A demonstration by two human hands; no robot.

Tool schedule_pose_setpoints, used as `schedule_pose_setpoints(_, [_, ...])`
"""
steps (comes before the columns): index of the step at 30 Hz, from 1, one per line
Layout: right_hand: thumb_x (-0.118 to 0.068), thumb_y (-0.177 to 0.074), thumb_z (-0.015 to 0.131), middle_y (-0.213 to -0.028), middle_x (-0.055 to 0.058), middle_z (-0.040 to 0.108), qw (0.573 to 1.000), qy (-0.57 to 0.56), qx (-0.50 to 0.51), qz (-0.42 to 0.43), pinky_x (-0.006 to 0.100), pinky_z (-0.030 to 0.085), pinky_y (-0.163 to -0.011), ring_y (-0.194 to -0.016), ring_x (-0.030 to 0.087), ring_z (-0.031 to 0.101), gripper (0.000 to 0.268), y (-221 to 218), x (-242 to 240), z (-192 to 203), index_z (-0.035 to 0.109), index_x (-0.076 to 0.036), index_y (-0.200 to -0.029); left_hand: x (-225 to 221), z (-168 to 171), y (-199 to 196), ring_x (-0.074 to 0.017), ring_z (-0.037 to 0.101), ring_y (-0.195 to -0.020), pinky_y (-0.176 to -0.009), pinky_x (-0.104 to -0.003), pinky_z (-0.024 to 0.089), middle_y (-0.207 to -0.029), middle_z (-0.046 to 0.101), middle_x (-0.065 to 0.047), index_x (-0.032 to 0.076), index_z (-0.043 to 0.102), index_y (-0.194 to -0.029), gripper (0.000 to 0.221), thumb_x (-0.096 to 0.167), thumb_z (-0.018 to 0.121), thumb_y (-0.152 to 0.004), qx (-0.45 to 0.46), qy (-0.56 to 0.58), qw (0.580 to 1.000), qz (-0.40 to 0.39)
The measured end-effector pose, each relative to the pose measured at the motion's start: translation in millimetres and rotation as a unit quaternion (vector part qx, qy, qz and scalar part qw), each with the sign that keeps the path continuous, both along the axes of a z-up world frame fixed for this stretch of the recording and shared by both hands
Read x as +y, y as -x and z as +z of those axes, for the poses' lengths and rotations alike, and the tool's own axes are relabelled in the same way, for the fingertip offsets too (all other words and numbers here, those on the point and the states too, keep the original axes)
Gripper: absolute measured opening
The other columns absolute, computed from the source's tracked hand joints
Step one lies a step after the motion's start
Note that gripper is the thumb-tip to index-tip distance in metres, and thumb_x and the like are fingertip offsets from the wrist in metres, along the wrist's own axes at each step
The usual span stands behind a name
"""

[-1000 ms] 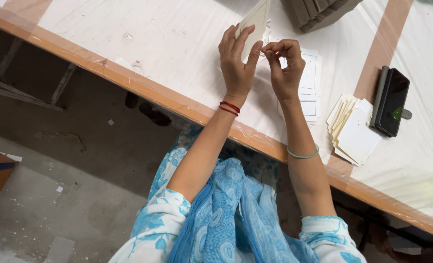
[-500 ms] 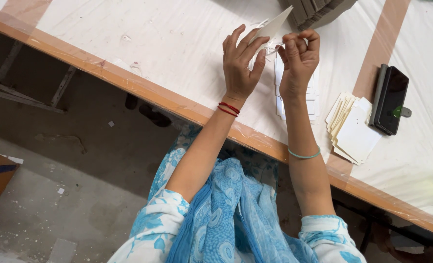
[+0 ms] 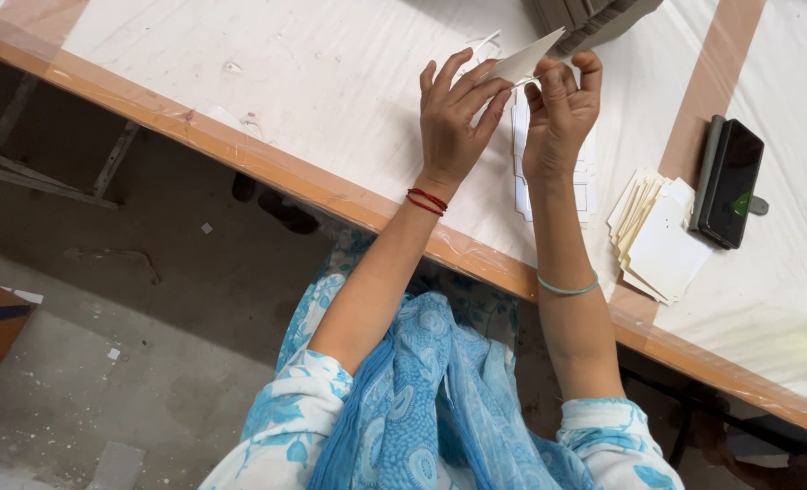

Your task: The recorder is manually detaching and sorting small cardboard or paper cards from a sheet.

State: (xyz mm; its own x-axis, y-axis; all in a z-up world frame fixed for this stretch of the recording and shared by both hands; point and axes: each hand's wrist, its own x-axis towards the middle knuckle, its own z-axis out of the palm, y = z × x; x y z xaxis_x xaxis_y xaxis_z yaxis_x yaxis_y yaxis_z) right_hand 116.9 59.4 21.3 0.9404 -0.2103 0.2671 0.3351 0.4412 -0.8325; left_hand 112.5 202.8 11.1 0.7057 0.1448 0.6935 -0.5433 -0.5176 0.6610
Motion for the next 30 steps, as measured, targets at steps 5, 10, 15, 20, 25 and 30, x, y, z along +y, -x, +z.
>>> schedule_pose_setpoints(5, [-0.013,-0.097,0.080,-0.104,0.000,0.073,0.999,-0.033,0.010,-0.027,0.029,0.052,-0.091,-0.099,0.009,0.065,0.041,-2.2,-9.5,3.6,0.048,-0.018,-0.123,2.5,-0.6,-1.7,-0.0248,0.057,-0.128,-0.119,-0.052,0.032,-0.112,0.077,-0.002,0.017,0.079,-0.100,0.010,0.024,0.075,-0.093,0.012,0.022,0.999,0.029])
schedule_pose_setpoints(10, [-0.012,-0.097,0.080,-0.103,0.002,0.074,0.998,-0.028,0.018,-0.056,0.029,0.054,-0.085,-0.092,0.011,0.066,0.039,-2.8,-12.2,7.1,0.049,-0.017,-0.121,1.2,-6.5,-4.2,-0.0245,0.060,-0.126,-0.120,-0.052,0.033,-0.105,0.077,-0.002,0.017,0.079,-0.101,0.010,0.022,0.075,-0.093,0.030,0.040,0.998,0.043])
schedule_pose_setpoints(15, [-0.005,-0.098,0.074,-0.097,0.009,0.074,0.992,0.008,-0.017,-0.128,0.031,0.062,-0.076,-0.086,0.017,0.072,0.028,-8.1,-19.4,10.7,0.051,-0.013,-0.113,-2.3,-34.2,-15.4,-0.0155,0.066,-0.119,-0.127,-0.050,0.036,-0.118,0.075,0.002,0.021,0.075,-0.115,0.017,0.027,0.064,-0.103,0.001,0.142,0.987,0.077])
schedule_pose_setpoints(20, [0.000,-0.104,0.066,-0.100,0.011,0.073,0.973,0.086,-0.063,-0.207,0.032,0.066,-0.082,-0.091,0.019,0.075,0.014,-6.6,-21.4,13.5,0.055,-0.008,-0.105,11.0,-25.8,-11.5,-0.0067,0.064,-0.102,-0.130,-0.046,0.037,-0.127,0.072,0.005,0.020,0.064,-0.133,0.025,0.021,0.050,-0.112,-0.008,0.259,0.961,0.099])
schedule_pose_setpoints(25, [0.007,-0.104,0.061,-0.105,0.011,0.072,0.938,0.239,-0.140,-0.209,0.032,0.064,-0.087,-0.097,0.018,0.074,0.010,-6.3,3.8,-3.6,0.064,-0.002,-0.101,19.5,-13.8,-3.8,-0.0173,0.062,-0.127,-0.131,-0.043,0.031,-0.143,0.063,0.004,0.013,0.053,-0.146,0.032,0.014,0.041,-0.116,-0.035,0.242,0.959,0.146])
schedule_pose_setpoints(30, [0.013,-0.096,0.067,-0.110,0.010,0.071,0.806,0.524,-0.203,-0.187,0.029,0.062,-0.079,-0.098,0.021,0.072,0.016,8.0,37.5,11.3,0.073,-0.001,-0.100,19.7,-14.6,-2.0,-0.0199,0.058,-0.133,-0.129,-0.044,0.033,-0.145,0.061,0.002,0.010,0.053,-0.147,0.034,0.013,0.041,-0.115,-0.024,0.255,0.955,0.148])
